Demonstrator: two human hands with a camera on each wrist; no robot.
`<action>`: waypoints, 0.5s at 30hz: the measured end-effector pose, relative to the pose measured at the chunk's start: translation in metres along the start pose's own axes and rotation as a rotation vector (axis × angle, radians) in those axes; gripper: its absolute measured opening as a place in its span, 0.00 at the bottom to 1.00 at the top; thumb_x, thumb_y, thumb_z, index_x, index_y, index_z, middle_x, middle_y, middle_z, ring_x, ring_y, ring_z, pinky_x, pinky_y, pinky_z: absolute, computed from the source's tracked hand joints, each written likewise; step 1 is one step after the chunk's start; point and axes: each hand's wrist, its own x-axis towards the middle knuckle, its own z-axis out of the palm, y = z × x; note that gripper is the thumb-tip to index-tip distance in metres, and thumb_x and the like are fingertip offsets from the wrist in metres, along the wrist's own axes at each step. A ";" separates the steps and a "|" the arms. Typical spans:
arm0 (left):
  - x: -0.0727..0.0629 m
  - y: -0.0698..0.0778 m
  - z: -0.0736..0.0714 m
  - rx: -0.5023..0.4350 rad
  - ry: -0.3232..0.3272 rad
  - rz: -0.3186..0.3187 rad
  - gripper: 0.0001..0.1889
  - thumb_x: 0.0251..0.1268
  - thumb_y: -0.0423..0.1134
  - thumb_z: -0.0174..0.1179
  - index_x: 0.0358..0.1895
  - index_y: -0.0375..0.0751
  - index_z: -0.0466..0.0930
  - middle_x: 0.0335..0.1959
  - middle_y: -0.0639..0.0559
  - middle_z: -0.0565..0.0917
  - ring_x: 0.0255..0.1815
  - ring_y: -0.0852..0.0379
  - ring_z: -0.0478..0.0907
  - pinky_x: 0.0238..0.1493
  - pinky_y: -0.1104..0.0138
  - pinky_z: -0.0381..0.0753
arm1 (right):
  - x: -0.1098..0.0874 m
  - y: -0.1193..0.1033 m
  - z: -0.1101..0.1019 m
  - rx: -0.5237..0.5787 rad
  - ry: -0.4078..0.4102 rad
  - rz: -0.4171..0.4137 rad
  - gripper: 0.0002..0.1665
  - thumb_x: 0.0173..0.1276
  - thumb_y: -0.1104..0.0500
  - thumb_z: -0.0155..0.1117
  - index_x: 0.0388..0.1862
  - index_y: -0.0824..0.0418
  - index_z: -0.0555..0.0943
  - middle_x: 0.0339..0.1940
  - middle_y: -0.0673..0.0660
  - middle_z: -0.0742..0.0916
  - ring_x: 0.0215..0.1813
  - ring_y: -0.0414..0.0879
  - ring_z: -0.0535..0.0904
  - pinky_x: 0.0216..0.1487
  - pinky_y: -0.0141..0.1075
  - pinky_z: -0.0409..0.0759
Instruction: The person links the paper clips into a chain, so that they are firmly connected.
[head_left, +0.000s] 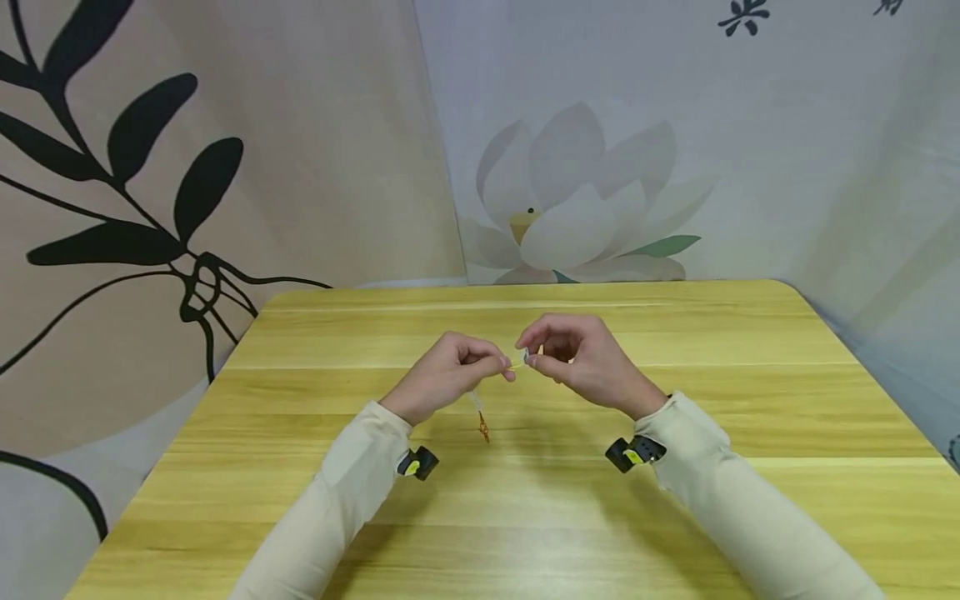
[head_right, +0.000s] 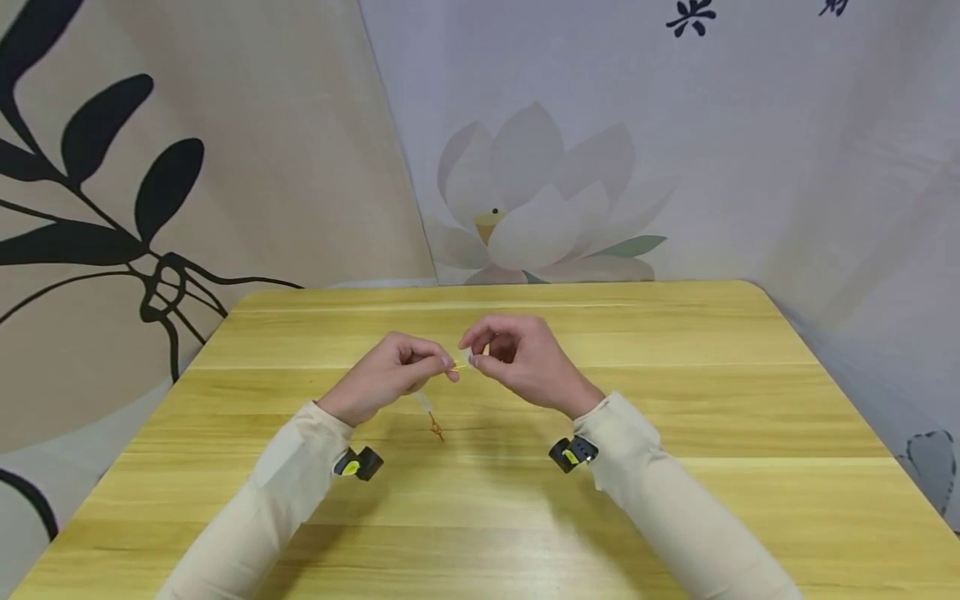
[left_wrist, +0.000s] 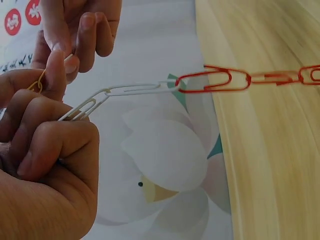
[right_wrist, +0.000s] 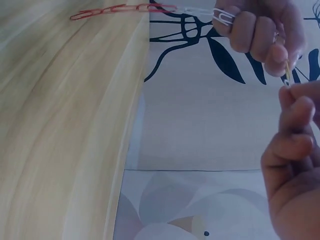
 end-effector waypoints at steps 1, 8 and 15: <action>0.000 0.000 0.000 -0.007 -0.004 0.004 0.14 0.74 0.38 0.53 0.41 0.37 0.88 0.11 0.59 0.63 0.17 0.60 0.54 0.26 0.70 0.61 | 0.000 0.000 0.000 -0.014 0.011 -0.016 0.09 0.68 0.69 0.63 0.43 0.59 0.85 0.24 0.55 0.82 0.18 0.38 0.67 0.19 0.30 0.66; 0.000 0.002 0.002 -0.112 -0.050 0.019 0.14 0.76 0.36 0.50 0.40 0.35 0.86 0.15 0.57 0.66 0.19 0.60 0.60 0.27 0.70 0.63 | -0.003 0.002 0.005 -0.139 0.080 -0.181 0.12 0.65 0.73 0.63 0.38 0.58 0.86 0.22 0.50 0.82 0.17 0.34 0.65 0.19 0.28 0.65; -0.001 0.003 0.004 -0.151 -0.076 0.022 0.14 0.77 0.38 0.50 0.36 0.35 0.82 0.19 0.55 0.75 0.23 0.58 0.72 0.27 0.71 0.70 | -0.007 0.004 0.006 -0.163 0.076 -0.201 0.13 0.65 0.74 0.61 0.36 0.58 0.86 0.21 0.51 0.82 0.18 0.33 0.64 0.19 0.27 0.64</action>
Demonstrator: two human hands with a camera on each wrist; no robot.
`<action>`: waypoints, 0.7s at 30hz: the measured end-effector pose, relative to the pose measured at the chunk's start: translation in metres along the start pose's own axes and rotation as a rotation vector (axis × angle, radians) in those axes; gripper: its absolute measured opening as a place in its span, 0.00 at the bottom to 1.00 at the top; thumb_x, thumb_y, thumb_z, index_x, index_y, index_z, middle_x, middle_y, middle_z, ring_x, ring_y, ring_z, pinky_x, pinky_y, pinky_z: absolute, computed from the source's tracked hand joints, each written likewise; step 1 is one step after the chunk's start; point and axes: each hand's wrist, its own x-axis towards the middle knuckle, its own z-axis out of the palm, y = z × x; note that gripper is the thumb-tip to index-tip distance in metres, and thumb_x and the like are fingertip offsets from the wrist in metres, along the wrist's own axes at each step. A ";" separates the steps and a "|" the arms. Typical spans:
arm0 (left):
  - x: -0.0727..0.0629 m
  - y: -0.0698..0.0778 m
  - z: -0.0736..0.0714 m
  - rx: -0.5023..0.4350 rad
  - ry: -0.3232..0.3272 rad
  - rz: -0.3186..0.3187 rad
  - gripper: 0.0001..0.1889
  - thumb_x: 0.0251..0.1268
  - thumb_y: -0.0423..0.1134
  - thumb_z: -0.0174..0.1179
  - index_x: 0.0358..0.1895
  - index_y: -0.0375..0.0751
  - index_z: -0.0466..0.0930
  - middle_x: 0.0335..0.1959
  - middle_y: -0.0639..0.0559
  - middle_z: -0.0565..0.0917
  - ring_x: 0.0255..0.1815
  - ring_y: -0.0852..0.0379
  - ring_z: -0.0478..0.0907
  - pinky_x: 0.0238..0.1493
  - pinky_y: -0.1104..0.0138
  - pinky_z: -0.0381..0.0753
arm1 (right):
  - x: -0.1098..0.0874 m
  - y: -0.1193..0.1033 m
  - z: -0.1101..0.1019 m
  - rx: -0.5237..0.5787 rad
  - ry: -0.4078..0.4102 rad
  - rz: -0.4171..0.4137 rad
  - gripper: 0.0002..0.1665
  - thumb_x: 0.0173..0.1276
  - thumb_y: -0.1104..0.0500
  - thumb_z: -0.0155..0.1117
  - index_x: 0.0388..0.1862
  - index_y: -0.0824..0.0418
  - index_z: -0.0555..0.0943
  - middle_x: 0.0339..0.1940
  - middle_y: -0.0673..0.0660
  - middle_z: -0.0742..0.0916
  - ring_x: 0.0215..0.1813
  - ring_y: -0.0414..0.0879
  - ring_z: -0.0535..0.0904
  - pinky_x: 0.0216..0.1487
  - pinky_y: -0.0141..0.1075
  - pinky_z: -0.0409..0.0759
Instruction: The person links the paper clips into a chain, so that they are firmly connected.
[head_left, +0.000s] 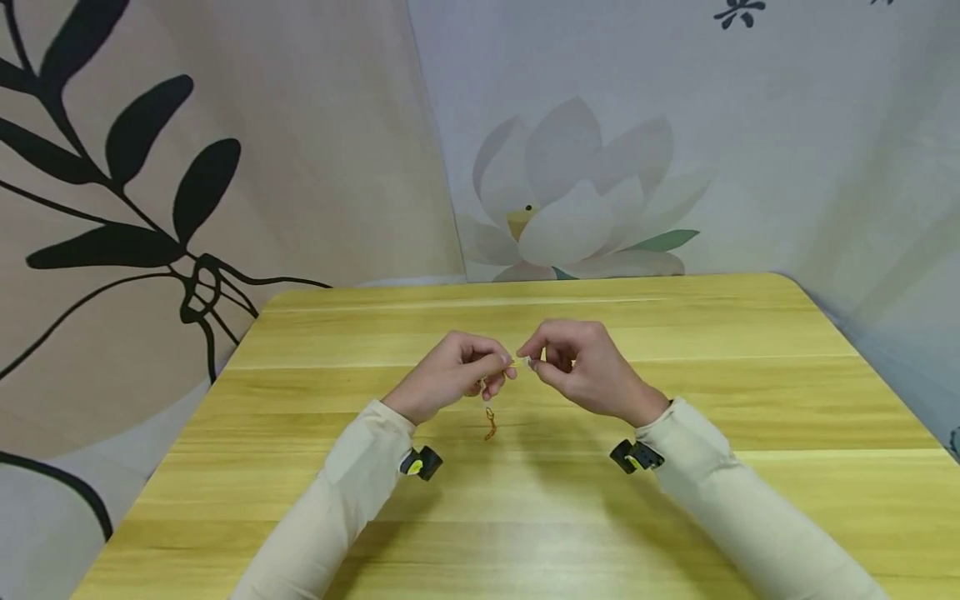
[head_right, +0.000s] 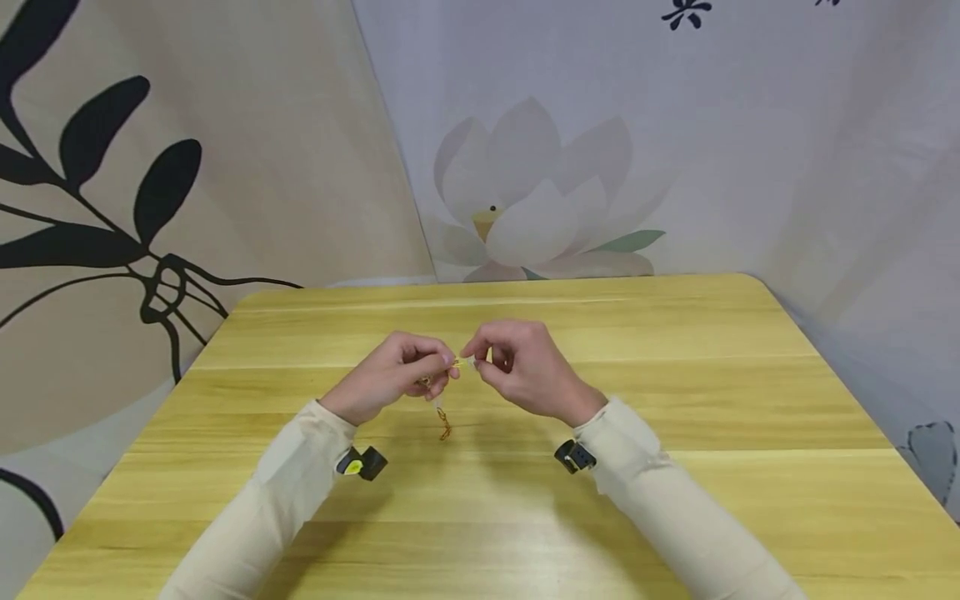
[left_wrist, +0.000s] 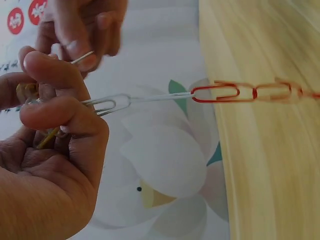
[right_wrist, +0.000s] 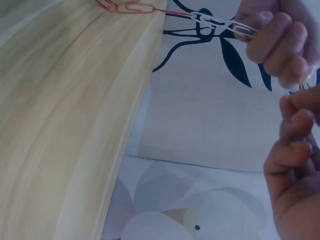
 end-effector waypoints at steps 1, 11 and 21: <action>0.000 0.000 0.000 0.002 0.001 0.003 0.14 0.78 0.38 0.50 0.36 0.36 0.82 0.19 0.55 0.76 0.23 0.58 0.72 0.27 0.71 0.69 | -0.001 0.000 0.000 0.003 -0.006 0.005 0.13 0.65 0.74 0.61 0.37 0.58 0.86 0.21 0.51 0.82 0.17 0.33 0.64 0.19 0.28 0.64; -0.001 0.006 -0.001 -0.023 0.013 0.005 0.13 0.79 0.40 0.51 0.42 0.37 0.82 0.26 0.56 0.80 0.29 0.58 0.76 0.24 0.71 0.63 | -0.007 0.008 0.006 0.028 -0.080 0.141 0.09 0.67 0.71 0.63 0.37 0.57 0.83 0.22 0.52 0.80 0.18 0.34 0.65 0.20 0.28 0.65; 0.000 0.016 0.001 -0.037 0.008 0.025 0.12 0.79 0.39 0.51 0.45 0.36 0.82 0.35 0.55 0.84 0.33 0.58 0.76 0.26 0.70 0.67 | -0.011 0.019 0.023 0.191 -0.433 0.295 0.14 0.67 0.65 0.66 0.50 0.60 0.77 0.37 0.57 0.83 0.21 0.35 0.73 0.25 0.29 0.72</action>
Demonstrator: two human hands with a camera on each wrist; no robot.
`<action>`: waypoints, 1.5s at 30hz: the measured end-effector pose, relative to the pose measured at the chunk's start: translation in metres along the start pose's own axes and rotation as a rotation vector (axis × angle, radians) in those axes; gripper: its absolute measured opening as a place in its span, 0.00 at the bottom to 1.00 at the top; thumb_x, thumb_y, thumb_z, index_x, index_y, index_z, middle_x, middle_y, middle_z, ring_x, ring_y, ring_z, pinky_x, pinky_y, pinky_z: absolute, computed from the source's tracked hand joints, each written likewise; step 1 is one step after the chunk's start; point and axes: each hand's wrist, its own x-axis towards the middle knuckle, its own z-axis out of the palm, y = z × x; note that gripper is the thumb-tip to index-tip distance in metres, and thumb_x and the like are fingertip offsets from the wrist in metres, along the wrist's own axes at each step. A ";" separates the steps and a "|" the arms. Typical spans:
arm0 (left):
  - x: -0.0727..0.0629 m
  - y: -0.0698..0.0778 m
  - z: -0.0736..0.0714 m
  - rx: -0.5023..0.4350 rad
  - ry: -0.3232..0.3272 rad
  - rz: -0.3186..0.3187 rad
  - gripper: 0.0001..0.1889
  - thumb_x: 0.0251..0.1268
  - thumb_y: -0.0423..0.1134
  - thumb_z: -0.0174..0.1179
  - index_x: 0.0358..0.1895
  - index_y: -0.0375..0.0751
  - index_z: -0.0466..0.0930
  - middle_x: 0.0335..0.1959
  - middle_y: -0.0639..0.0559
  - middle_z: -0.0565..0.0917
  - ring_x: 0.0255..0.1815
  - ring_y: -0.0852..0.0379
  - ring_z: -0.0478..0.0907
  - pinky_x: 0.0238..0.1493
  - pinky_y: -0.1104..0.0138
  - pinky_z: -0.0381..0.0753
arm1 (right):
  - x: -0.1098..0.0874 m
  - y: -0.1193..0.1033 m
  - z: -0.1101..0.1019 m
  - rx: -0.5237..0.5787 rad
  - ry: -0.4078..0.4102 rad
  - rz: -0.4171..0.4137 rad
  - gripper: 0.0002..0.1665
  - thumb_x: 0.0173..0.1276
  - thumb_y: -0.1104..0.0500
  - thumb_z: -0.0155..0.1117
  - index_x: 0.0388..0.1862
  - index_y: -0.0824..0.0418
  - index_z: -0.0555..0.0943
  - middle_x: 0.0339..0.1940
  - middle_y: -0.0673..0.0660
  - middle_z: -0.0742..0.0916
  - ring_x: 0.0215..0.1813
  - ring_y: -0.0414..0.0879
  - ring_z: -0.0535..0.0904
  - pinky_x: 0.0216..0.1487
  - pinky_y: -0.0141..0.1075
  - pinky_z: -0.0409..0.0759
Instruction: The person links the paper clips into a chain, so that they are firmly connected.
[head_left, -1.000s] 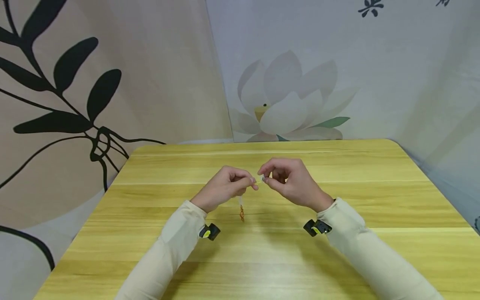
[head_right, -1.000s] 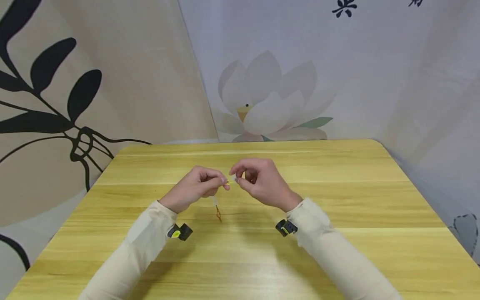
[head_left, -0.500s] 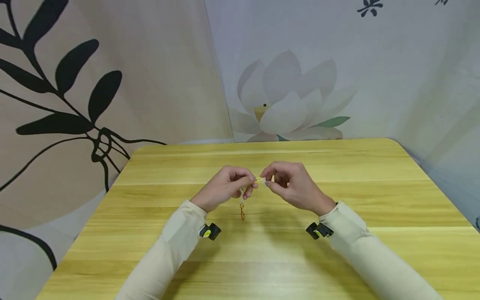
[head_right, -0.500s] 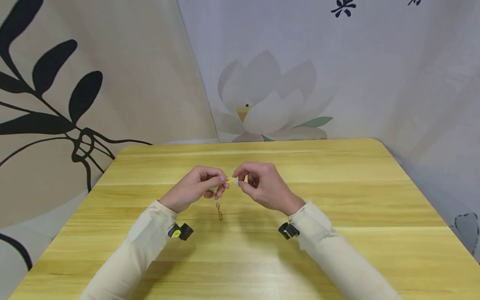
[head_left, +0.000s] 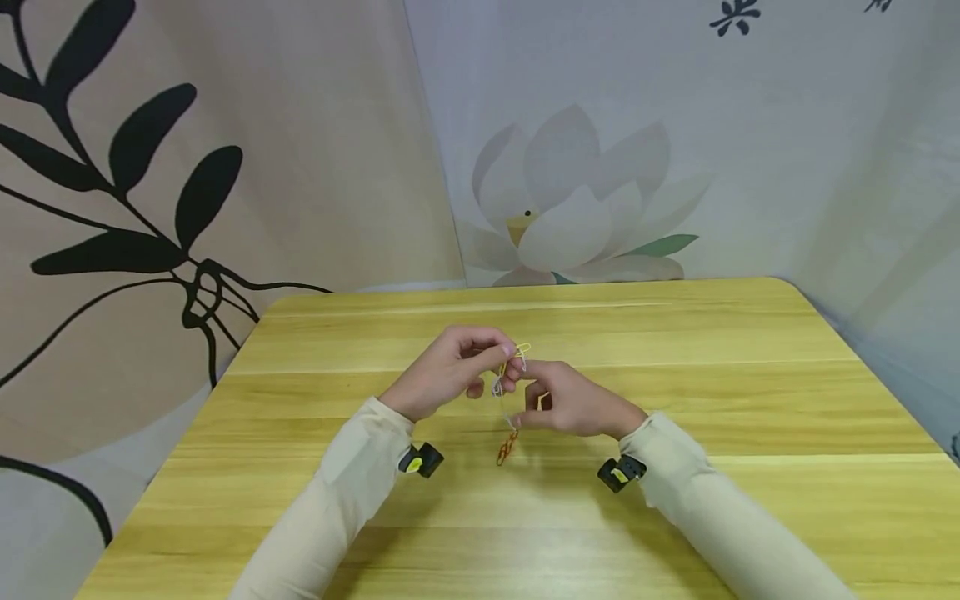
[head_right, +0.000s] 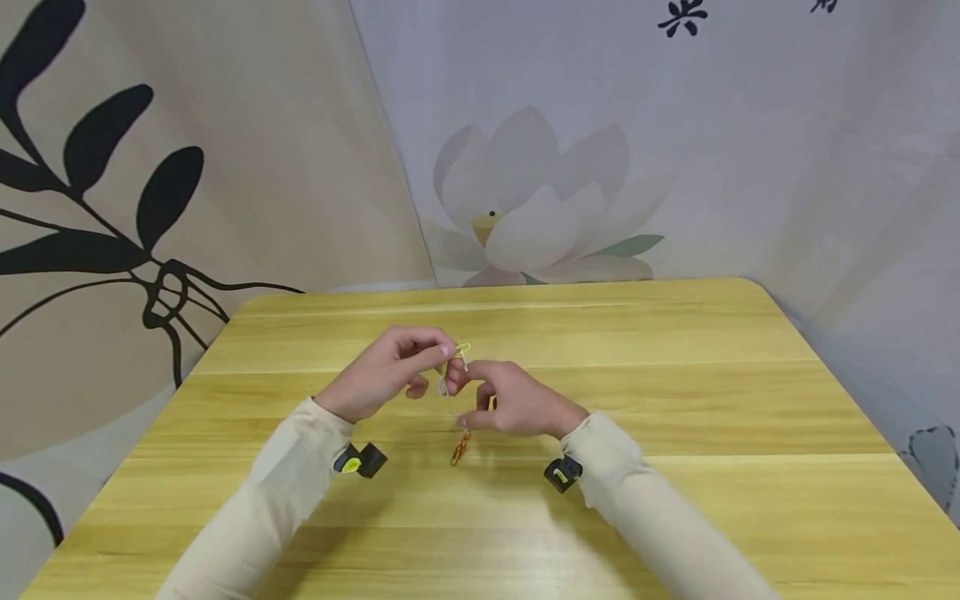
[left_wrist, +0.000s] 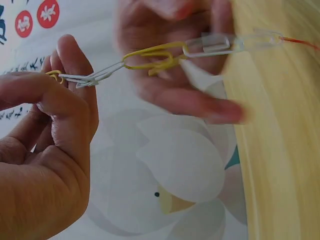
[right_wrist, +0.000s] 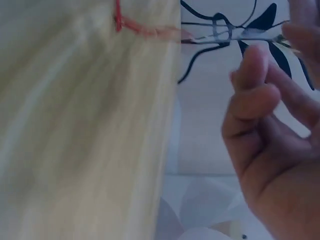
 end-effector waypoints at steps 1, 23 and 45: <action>0.000 0.001 0.000 0.001 0.004 0.003 0.12 0.79 0.39 0.51 0.45 0.35 0.82 0.35 0.55 0.84 0.33 0.58 0.75 0.26 0.70 0.67 | 0.001 0.002 0.003 0.018 -0.042 -0.003 0.14 0.67 0.65 0.65 0.51 0.62 0.77 0.39 0.59 0.84 0.21 0.35 0.72 0.25 0.28 0.71; -0.010 -0.001 -0.021 0.082 0.146 0.026 0.12 0.75 0.40 0.56 0.45 0.34 0.85 0.19 0.58 0.65 0.22 0.61 0.60 0.29 0.71 0.66 | -0.031 0.024 -0.009 0.128 0.005 0.162 0.08 0.73 0.62 0.62 0.42 0.68 0.82 0.37 0.69 0.87 0.27 0.40 0.78 0.30 0.35 0.81; -0.024 -0.014 -0.040 0.068 0.183 -0.003 0.10 0.75 0.41 0.57 0.43 0.39 0.84 0.19 0.57 0.63 0.22 0.61 0.57 0.27 0.71 0.60 | -0.067 0.014 -0.027 0.095 0.251 0.114 0.09 0.76 0.62 0.58 0.45 0.60 0.85 0.33 0.63 0.86 0.21 0.46 0.73 0.23 0.36 0.74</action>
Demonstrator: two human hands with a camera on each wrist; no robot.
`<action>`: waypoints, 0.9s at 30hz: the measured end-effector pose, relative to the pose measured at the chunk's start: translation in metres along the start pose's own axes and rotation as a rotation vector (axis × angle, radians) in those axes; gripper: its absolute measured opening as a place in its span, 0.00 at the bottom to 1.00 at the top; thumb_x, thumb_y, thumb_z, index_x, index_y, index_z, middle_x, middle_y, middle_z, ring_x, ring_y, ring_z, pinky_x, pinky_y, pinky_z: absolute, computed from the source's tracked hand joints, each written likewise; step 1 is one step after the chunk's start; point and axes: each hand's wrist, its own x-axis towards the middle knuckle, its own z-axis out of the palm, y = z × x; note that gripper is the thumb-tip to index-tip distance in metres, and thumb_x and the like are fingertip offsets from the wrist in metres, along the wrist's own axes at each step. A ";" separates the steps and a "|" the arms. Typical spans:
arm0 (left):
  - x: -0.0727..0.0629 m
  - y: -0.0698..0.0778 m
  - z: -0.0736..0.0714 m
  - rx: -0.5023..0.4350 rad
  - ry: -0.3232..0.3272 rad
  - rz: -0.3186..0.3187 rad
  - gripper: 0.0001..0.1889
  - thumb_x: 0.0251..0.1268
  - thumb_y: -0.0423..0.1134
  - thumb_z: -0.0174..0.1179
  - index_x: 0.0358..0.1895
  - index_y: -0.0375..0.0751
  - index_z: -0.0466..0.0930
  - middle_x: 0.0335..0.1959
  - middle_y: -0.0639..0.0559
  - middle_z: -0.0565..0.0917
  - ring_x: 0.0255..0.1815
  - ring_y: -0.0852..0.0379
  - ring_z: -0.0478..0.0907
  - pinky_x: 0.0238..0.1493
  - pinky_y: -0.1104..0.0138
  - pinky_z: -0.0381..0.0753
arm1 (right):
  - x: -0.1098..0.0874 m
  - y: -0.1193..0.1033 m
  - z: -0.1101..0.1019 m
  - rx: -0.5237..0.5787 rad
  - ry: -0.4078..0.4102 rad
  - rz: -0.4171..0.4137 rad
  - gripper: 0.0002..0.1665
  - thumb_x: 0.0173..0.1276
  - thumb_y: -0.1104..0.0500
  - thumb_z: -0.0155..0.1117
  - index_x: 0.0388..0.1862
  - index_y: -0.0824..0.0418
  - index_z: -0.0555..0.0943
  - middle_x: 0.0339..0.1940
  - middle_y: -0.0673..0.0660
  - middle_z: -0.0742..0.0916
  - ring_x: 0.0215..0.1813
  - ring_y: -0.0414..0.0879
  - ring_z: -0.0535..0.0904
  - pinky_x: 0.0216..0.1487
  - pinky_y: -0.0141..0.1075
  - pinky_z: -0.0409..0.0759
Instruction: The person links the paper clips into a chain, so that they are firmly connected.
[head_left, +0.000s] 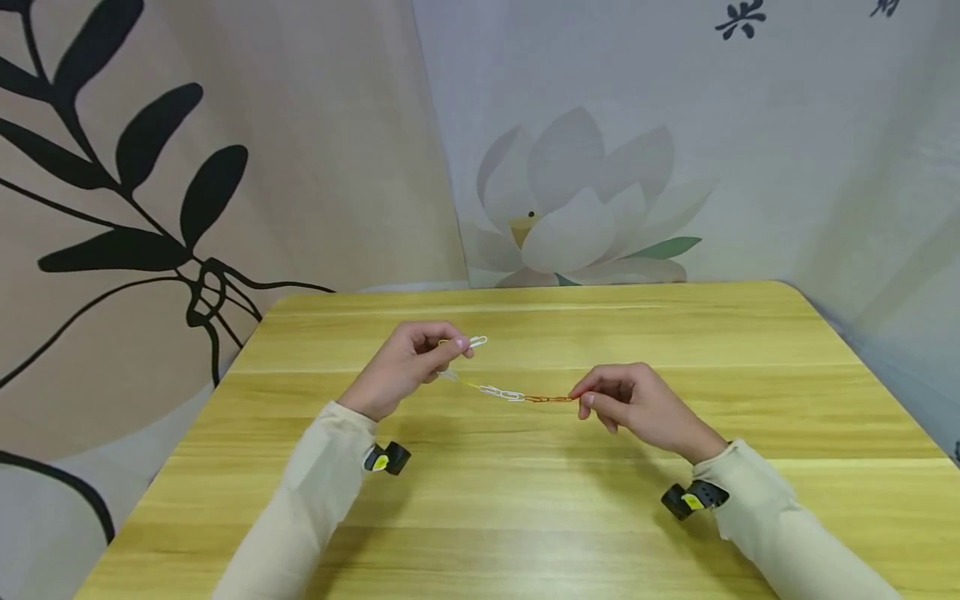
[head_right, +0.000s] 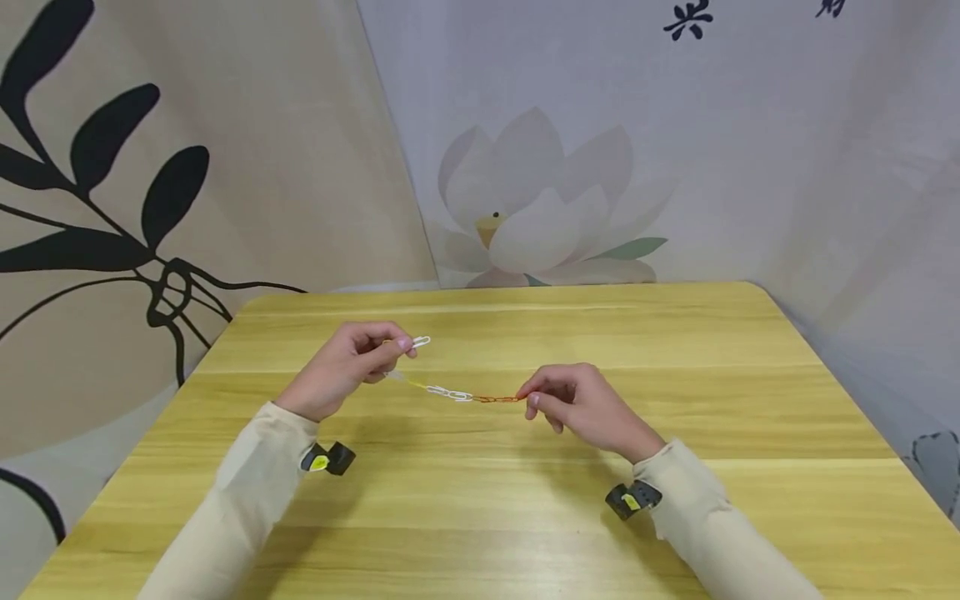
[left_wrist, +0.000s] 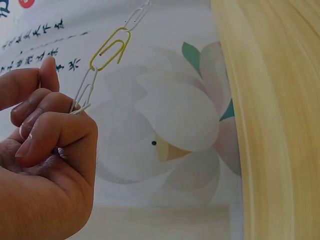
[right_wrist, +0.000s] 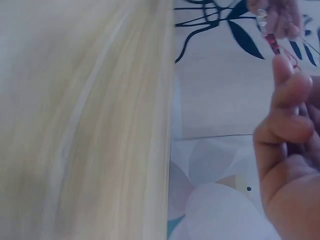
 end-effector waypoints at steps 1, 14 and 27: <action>0.000 -0.001 0.000 0.003 -0.003 -0.003 0.10 0.75 0.41 0.57 0.43 0.40 0.84 0.19 0.57 0.63 0.22 0.61 0.57 0.27 0.71 0.60 | -0.001 0.000 0.000 0.018 0.023 -0.002 0.08 0.76 0.61 0.59 0.45 0.60 0.85 0.32 0.61 0.87 0.21 0.46 0.73 0.23 0.36 0.74; 0.007 -0.004 0.018 0.092 -0.024 -0.010 0.11 0.74 0.39 0.58 0.45 0.37 0.87 0.31 0.60 0.80 0.27 0.60 0.63 0.32 0.71 0.67 | 0.006 -0.015 0.005 0.759 -0.036 -0.109 0.11 0.80 0.68 0.46 0.39 0.57 0.75 0.48 0.50 0.87 0.25 0.36 0.77 0.26 0.27 0.71; 0.013 -0.003 0.036 0.102 -0.151 0.073 0.08 0.74 0.40 0.58 0.39 0.41 0.85 0.24 0.54 0.74 0.27 0.58 0.69 0.32 0.69 0.71 | 0.015 -0.028 0.020 0.272 0.080 -0.070 0.09 0.76 0.61 0.59 0.49 0.63 0.82 0.32 0.52 0.86 0.22 0.41 0.74 0.23 0.33 0.74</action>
